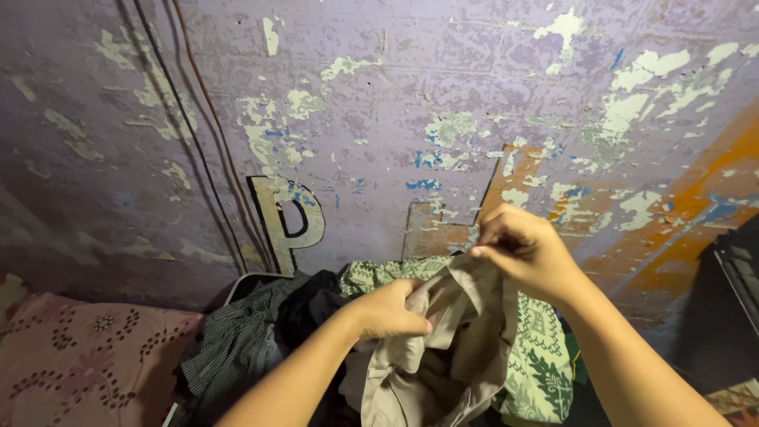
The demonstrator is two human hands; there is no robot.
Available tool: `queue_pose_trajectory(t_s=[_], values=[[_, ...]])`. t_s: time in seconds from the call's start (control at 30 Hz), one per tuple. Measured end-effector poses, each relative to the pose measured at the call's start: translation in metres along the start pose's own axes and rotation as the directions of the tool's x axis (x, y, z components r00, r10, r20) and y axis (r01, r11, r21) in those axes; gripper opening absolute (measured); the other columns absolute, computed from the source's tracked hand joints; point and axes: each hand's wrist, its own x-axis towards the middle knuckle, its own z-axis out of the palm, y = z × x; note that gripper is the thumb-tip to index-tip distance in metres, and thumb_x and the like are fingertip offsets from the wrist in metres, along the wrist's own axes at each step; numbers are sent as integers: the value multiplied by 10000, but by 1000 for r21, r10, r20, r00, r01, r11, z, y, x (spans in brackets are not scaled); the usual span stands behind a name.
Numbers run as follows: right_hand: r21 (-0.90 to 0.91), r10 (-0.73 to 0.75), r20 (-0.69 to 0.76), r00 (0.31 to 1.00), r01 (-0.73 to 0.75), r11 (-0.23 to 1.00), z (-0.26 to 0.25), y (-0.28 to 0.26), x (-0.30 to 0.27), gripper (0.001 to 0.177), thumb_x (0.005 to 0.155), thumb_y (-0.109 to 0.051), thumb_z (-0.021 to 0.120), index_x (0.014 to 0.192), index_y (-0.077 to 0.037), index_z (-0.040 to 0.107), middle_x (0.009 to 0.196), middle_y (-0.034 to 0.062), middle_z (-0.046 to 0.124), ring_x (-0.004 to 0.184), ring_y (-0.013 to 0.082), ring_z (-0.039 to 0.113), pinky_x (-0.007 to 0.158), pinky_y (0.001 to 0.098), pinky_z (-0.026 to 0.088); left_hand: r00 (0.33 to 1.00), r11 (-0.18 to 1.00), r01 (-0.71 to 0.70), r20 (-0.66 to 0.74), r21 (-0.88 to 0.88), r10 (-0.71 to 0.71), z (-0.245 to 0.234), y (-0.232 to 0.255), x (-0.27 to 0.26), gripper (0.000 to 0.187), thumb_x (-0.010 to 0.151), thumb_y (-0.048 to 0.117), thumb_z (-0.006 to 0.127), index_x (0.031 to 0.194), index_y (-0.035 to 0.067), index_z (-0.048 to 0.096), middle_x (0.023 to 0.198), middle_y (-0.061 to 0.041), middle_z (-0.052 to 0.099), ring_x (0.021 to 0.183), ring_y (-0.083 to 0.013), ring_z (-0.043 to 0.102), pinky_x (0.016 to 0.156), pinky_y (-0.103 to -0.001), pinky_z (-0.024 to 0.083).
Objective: The person folds several items of clothing one by one, including a blue plaid shirt, a black shirt, a brown shirt, and a yellow shirt, and places them into a blue laundry basket. The person also handles a light-colored shirt at the end.
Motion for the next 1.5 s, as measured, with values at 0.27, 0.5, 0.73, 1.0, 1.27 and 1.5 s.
queue_pose_trajectory(t_s=[0.27, 0.5, 0.73, 1.0, 1.27, 1.5], values=[[-118, -10, 68, 998, 18, 993, -3, 6, -1, 196, 791, -152, 873, 821, -91, 689, 815, 92, 664, 710, 311, 683, 685, 394, 533, 965, 960, 239, 76, 143, -251, 12, -74, 56, 608, 547, 223, 769, 1123, 31, 724, 977, -195, 694, 944, -359, 695, 752, -442, 549], [-242, 2, 89, 996, 20, 970, 25, 40, -14, 220, 849, -127, 844, 866, -48, 639, 935, 76, 606, 845, 221, 624, 714, 353, 532, 872, 477, 287, 433, -830, 229, 3, -39, 9, 684, 794, -52, 670, 1442, -134, 468, 1261, -321, 674, 1082, -423, 708, 816, -547, 637], [-275, -108, -47, 993, 91, 957, 73, 35, -78, 225, 1024, -223, 583, 909, -29, 582, 837, 89, 559, 787, 239, 536, 711, 348, 452, 946, 235, 294, 317, -926, 67, 1, -63, 28, 590, 996, 256, 455, 1481, -74, 520, 1298, -306, 648, 1152, -411, 653, 1018, -516, 507], [-234, 62, 321, 945, 16, 972, 96, 22, -119, 180, 978, -251, 651, 966, -80, 593, 1133, 114, 642, 1081, 302, 603, 955, 467, 455, 982, 239, 184, 169, -953, -81, -1, -64, 37, 553, 975, 250, 458, 1430, -36, 585, 1311, -288, 649, 1178, -386, 638, 1049, -528, 493], [-440, -189, 317, 929, 321, 839, 101, 41, -135, 120, 975, -137, 660, 901, -110, 570, 784, 44, 486, 781, 252, 429, 807, 427, 356, 976, 168, 132, 99, -977, -194, 2, -75, 38, 440, 950, 227, 509, 1276, -33, 650, 1255, -270, 685, 1144, -398, 662, 1044, -546, 510], [-378, -342, 141, 929, 370, 849, 90, 23, -116, 178, 1021, -66, 566, 845, -40, 563, 881, 115, 608, 760, 292, 502, 705, 410, 414, 852, 447, 106, -151, -888, -502, -4, -22, 9, 392, 944, 287, 664, 1247, 38, 668, 1151, -208, 759, 1037, -342, 734, 861, -466, 606]])
